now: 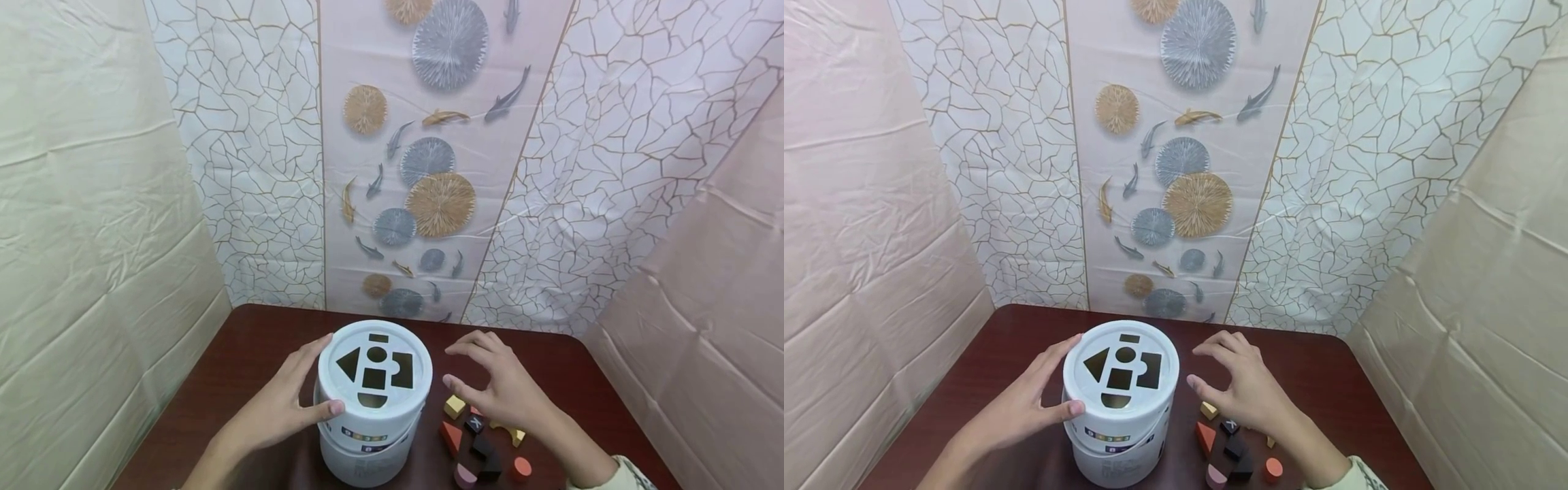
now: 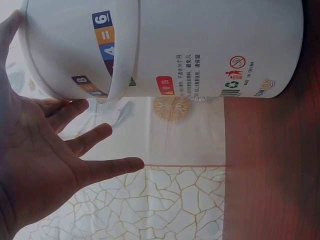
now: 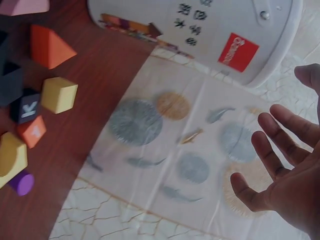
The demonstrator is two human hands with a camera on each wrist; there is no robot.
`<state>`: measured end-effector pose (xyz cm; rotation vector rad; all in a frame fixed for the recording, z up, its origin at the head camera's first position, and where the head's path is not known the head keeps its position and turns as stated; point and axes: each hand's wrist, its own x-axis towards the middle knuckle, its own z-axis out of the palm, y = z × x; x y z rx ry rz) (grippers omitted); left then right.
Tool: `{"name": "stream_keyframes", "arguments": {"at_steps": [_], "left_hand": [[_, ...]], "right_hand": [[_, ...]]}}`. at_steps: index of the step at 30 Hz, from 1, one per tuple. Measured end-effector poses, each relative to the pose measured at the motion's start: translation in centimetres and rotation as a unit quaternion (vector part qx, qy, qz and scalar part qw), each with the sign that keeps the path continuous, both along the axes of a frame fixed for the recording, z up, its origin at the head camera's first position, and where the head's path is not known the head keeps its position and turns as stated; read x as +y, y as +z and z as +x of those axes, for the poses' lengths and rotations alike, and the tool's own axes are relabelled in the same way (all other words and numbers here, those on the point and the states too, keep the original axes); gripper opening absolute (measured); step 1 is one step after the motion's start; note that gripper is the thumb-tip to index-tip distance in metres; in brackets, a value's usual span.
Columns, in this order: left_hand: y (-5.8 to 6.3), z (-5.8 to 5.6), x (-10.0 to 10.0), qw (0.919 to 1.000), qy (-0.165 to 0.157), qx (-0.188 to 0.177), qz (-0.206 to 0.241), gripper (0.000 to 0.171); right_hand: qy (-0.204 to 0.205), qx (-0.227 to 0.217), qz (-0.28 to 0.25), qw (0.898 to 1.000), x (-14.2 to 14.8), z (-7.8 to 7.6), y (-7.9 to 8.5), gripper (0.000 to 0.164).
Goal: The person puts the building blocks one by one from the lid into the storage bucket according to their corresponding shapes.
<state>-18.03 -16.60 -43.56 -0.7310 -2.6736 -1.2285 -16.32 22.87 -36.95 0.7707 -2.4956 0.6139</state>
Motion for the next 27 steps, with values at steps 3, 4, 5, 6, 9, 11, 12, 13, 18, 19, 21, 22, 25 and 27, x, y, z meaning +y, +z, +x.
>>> {"name": "stream_keyframes", "arguments": {"at_steps": [3, 4, 5, 6, 9, 11, 12, 13, 18, 19, 21, 22, 25, 27], "left_hand": [[0.1, 0.0, -0.1, 1.0000, 0.001, 0.006, -0.005, 0.111], [0.1, 0.0, -0.1, 1.0000, 0.001, 0.007, -0.005, 0.110], [0.1, 0.0, -0.2, 1.0000, 0.001, 0.008, -0.005, 0.111], [0.1, -0.1, -0.2, 0.9999, 0.000, 0.012, -0.007, 0.111], [0.0, -0.2, -0.2, 0.9999, -0.002, 0.012, -0.010, 0.111], [0.0, -0.3, -0.1, 0.9999, -0.003, 0.008, -0.010, 0.111], [0.0, -0.3, -0.1, 0.9999, -0.002, 0.003, -0.010, 0.111], [0.1, -0.2, -0.1, 1.0000, -0.001, -0.002, -0.008, 0.111], [0.1, -0.1, 0.0, 0.9999, 0.004, -0.011, -0.002, 0.110], [0.1, -0.1, 0.0, 1.0000, 0.004, -0.009, -0.002, 0.109], [0.1, -0.1, 0.0, 1.0000, 0.002, -0.003, -0.002, 0.109], [0.1, -0.1, 0.0, 1.0000, 0.001, 0.002, -0.003, 0.110], [-0.1, -0.1, 0.0, 0.9999, 0.000, 0.013, -0.006, 0.110], [-0.2, -0.1, 0.0, 0.9999, 0.001, 0.015, -0.008, 0.110]], "right_hand": [[-0.009, 0.001, 0.000, 1.000, 0.9, 0.1, -0.6, 0.033], [-0.012, 0.002, -0.001, 1.000, 1.2, 0.2, -0.8, 0.033], [-0.016, 0.003, -0.001, 1.000, 1.5, 0.2, -1.0, 0.033], [-0.019, 0.007, 0.000, 1.000, 1.8, 0.3, -1.2, 0.034], [-0.028, 0.017, -0.003, 0.999, 2.7, 0.5, -1.7, 0.036], [-0.032, 0.024, -0.004, 0.999, 3.3, 0.6, -2.0, 0.036], [-0.034, 0.027, -0.005, 0.999, 3.5, 0.6, -2.2, 0.037], [-0.037, 0.028, -0.007, 0.999, 3.8, 0.6, -2.3, 0.037], [-0.063, 0.017, -0.008, 0.998, 5.0, 0.5, -3.2, 0.036], [-0.069, 0.012, -0.007, 0.998, 5.3, 0.5, -3.4, 0.035], [-0.077, 0.007, -0.004, 0.997, 5.9, 0.3, -3.9, 0.034], [-0.081, 0.005, -0.003, 0.997, 6.1, 0.2, -4.2, 0.033], [-0.087, -0.006, -0.003, 0.996, 7.0, 0.0, -5.1, 0.034], [-0.091, -0.021, -0.004, 0.996, 7.6, -0.1, -5.7, 0.038]]}}
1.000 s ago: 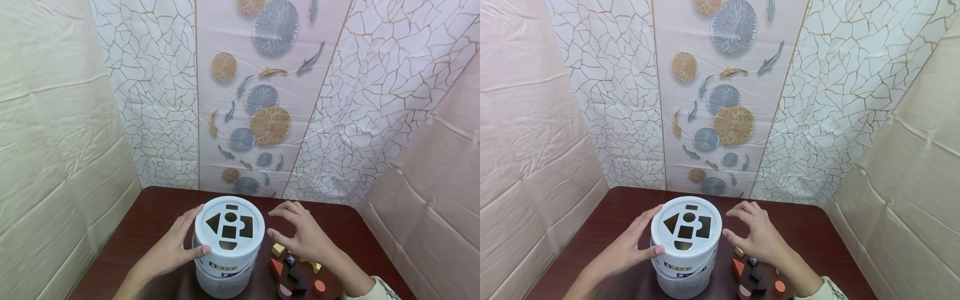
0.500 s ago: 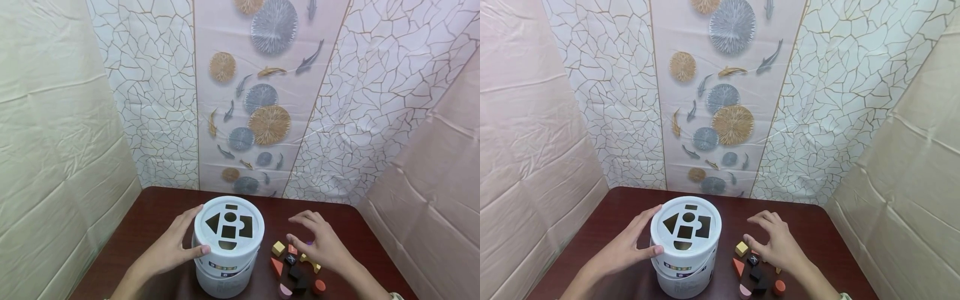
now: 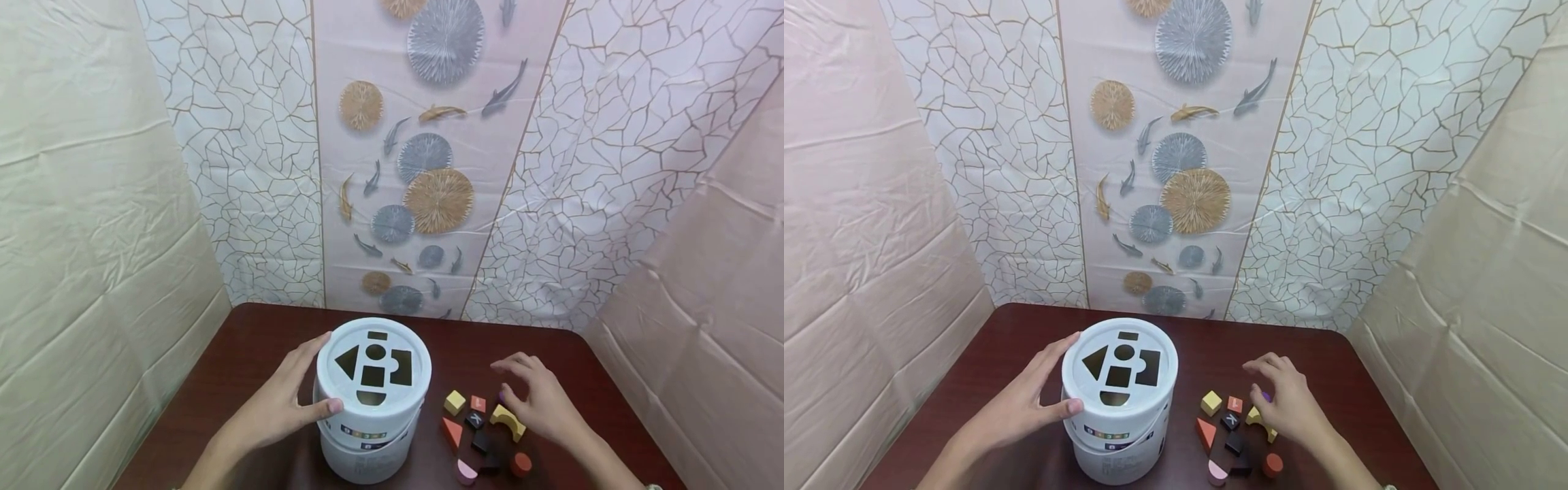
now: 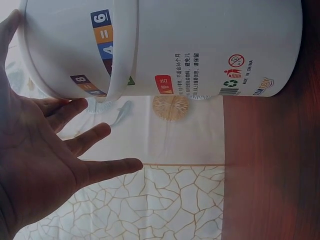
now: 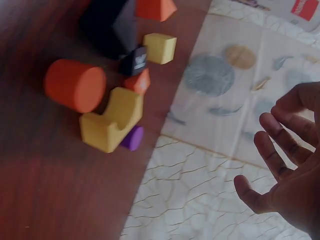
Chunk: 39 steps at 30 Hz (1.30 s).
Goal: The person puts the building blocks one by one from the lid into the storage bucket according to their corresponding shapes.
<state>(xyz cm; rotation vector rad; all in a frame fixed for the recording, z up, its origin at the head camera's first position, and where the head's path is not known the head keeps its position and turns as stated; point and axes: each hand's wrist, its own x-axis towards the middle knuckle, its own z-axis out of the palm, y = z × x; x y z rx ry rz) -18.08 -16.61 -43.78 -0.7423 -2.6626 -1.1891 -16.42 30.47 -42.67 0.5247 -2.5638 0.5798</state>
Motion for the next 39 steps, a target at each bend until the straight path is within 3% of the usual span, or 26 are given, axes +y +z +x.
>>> {"name": "stream_keyframes", "arguments": {"at_steps": [6, 13, 17, 24, 30, 39], "left_hand": [[-0.1, 0.1, 0.1, 1.0000, 0.004, -0.009, 0.002, 0.110], [0.1, 0.0, 0.1, 0.9999, 0.001, -0.015, 0.008, 0.110], [0.2, 0.0, 0.1, 0.9999, -0.001, -0.009, 0.009, 0.110], [-0.1, 0.1, 0.1, 0.9999, -0.006, -0.002, 0.013, 0.109], [-0.2, 0.1, 0.0, 0.9999, -0.003, -0.002, 0.014, 0.108], [0.1, 0.1, 0.0, 0.9998, -0.006, -0.007, 0.015, 0.108]], "right_hand": [[-0.016, -0.032, 0.007, 0.999, 1.4, -0.2, -1.6, 0.053], [-0.053, -0.024, 0.033, 0.998, 2.5, -0.4, -3.1, 0.045], [-0.060, -0.081, 0.051, 0.994, 3.3, -0.4, -4.0, 0.053], [-0.044, -0.204, 0.086, 0.974, 3.9, -0.8, -4.9, 0.078], [-0.047, -0.233, 0.100, 0.966, 3.8, -1.0, -5.5, 0.091], [-0.050, -0.257, 0.112, 0.959, 3.6, -1.5, -5.8, 0.090]]}}
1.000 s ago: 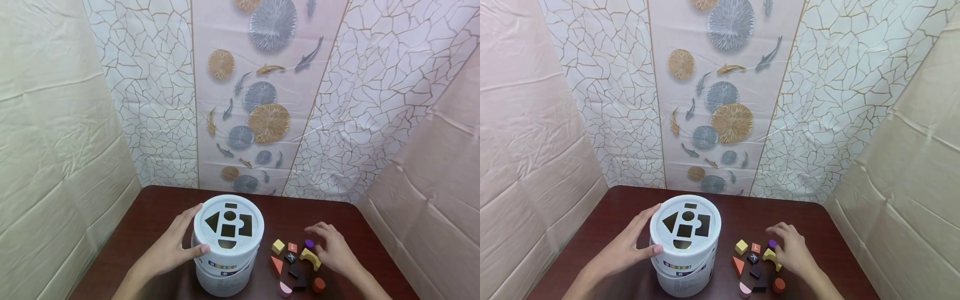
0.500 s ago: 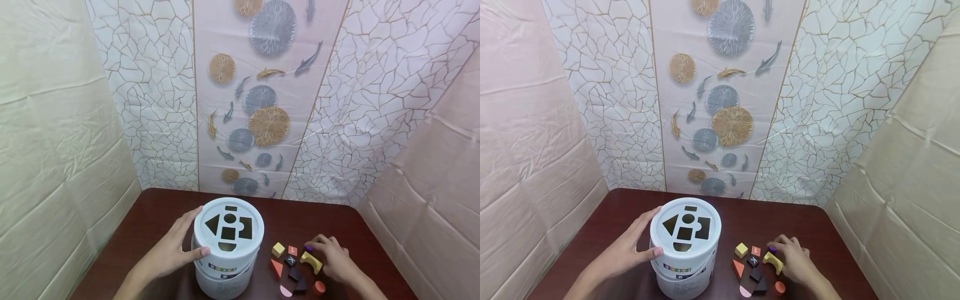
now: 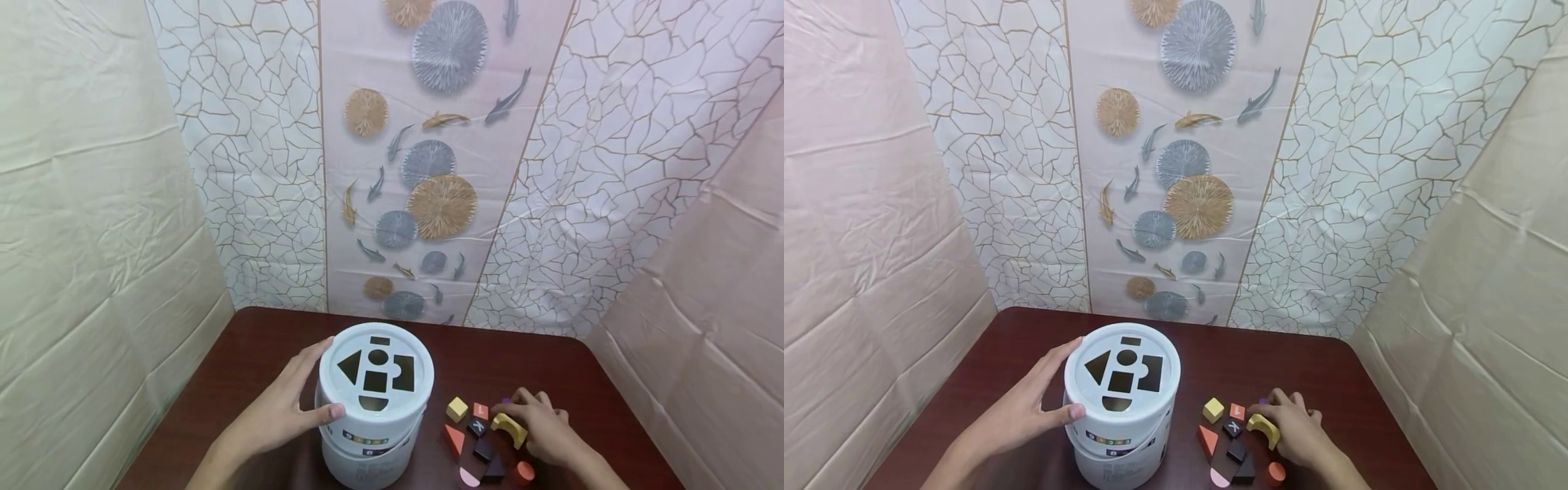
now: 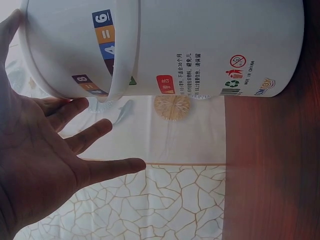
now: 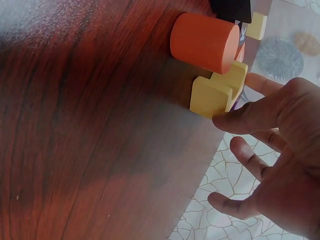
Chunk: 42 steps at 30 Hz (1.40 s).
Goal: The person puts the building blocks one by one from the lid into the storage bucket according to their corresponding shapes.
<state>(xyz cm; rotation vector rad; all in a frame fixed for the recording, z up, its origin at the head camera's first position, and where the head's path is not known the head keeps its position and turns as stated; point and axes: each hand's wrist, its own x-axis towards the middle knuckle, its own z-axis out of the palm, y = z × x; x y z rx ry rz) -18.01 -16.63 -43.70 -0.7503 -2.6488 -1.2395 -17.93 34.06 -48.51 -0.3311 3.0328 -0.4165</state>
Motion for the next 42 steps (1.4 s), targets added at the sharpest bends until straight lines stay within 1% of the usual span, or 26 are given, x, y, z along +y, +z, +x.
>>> {"name": "stream_keyframes", "arguments": {"at_steps": [2, 9, 14, 17, 24, 26, 30, 34, 38, 42], "left_hand": [[0.0, 0.0, 0.0, 1.0000, -0.002, 0.004, 0.000, 0.108], [0.1, 0.1, 0.1, 1.0000, 0.001, -0.004, 0.001, 0.109], [0.1, 0.1, 0.1, 1.0000, 0.001, -0.008, 0.002, 0.109], [0.1, 0.0, 0.2, 0.9999, 0.001, -0.013, 0.003, 0.108], [0.2, 0.1, 0.2, 1.0000, -0.003, -0.008, 0.005, 0.108], [0.2, 0.1, 0.1, 0.9999, 0.000, -0.011, 0.005, 0.107], [0.1, 0.2, 0.2, 0.9998, 0.003, -0.018, 0.005, 0.107], [0.0, 0.2, 0.1, 0.9998, 0.000, -0.017, 0.008, 0.107], [-0.1, 0.3, 0.0, 0.9998, -0.004, -0.018, 0.013, 0.107], [0.0, 0.2, 0.1, 0.9998, -0.007, -0.015, 0.013, 0.106]], "right_hand": [[-0.001, 0.000, 0.001, 1.000, 0.0, 0.0, 0.0, 0.090], [0.003, 0.014, 0.016, 1.000, 0.1, -0.1, -0.3, 0.089], [-0.004, 0.002, 0.016, 1.000, 0.2, -0.2, -0.3, 0.089], [-0.005, 0.004, 0.022, 1.000, 0.2, -0.2, -0.1, 0.087], [-0.007, 0.008, 0.036, 0.999, 0.3, 0.0, 0.8, 0.082], [-0.006, 0.009, 0.043, 0.999, 0.3, 0.1, 1.2, 0.081], [0.000, 0.025, 0.055, 0.998, 0.3, 0.5, 1.9, 0.080], [0.014, 0.038, 0.051, 0.998, -0.1, 0.9, 2.4, 0.077], [0.017, 0.030, 0.044, 0.998, -0.6, 1.0, 3.0, 0.071], [0.016, 0.023, 0.025, 0.999, -0.5, 1.2, 3.7, 0.065]]}}
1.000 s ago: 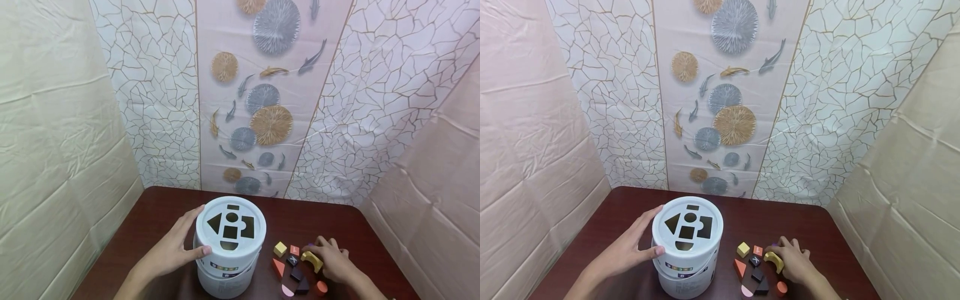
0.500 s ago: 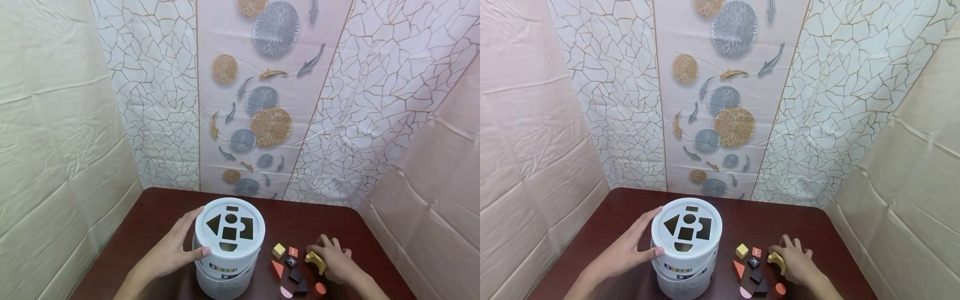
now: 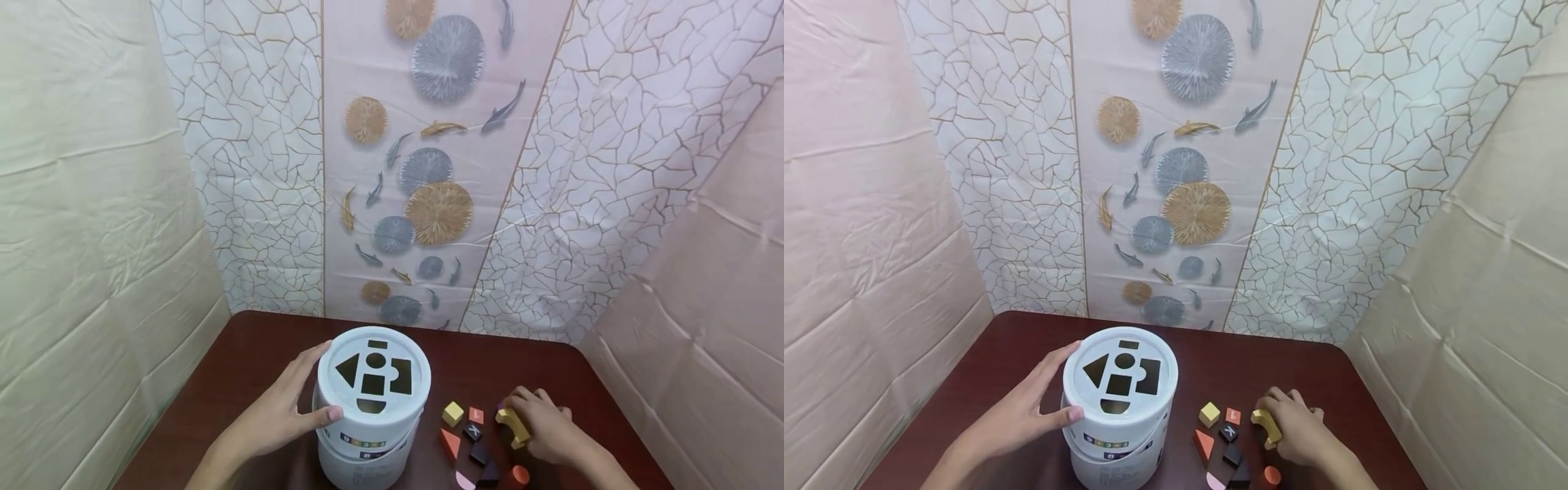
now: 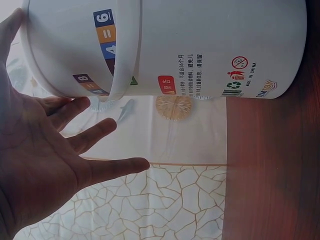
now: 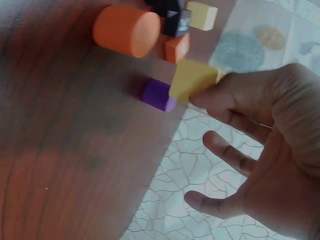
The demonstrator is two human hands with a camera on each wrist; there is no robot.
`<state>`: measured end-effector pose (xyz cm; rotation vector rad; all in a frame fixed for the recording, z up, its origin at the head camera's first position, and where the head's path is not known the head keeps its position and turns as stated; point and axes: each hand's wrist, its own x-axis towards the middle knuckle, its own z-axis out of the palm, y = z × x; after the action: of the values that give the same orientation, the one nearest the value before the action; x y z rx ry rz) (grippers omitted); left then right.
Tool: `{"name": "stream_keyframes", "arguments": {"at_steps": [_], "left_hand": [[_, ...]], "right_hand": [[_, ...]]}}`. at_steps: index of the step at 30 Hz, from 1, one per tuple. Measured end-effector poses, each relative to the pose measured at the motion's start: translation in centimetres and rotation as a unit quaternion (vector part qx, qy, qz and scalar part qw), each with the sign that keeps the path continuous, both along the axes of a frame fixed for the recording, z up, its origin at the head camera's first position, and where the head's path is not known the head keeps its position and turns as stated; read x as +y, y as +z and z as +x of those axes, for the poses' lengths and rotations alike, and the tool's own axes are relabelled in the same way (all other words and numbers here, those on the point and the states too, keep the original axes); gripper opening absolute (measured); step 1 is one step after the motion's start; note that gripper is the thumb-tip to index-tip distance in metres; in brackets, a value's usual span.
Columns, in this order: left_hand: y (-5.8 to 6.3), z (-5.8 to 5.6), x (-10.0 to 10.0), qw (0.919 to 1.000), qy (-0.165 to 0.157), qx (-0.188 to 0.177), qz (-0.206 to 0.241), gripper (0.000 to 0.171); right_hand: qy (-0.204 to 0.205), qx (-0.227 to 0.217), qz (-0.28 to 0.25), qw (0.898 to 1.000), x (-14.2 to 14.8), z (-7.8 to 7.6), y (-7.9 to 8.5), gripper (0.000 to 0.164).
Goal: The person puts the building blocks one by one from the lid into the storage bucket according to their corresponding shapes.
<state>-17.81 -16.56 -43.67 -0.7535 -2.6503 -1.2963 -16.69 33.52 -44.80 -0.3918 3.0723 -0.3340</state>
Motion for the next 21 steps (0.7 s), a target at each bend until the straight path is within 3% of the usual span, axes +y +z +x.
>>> {"name": "stream_keyframes", "arguments": {"at_steps": [6, 13, 21], "left_hand": [[0.1, -0.1, -0.1, 1.0000, -0.002, 0.001, -0.007, 0.106], [0.3, -0.1, 0.0, 0.9998, -0.001, -0.017, -0.011, 0.105], [0.2, -0.1, -0.1, 0.9997, -0.003, -0.024, -0.010, 0.104]], "right_hand": [[0.030, 0.005, -0.028, 0.999, 0.2, 0.3, 0.9, 0.060], [0.027, 0.003, -0.045, 0.999, 0.0, 0.6, 2.2, 0.063], [0.058, 0.046, -0.063, 0.995, -0.6, 1.2, 3.4, 0.057]]}}
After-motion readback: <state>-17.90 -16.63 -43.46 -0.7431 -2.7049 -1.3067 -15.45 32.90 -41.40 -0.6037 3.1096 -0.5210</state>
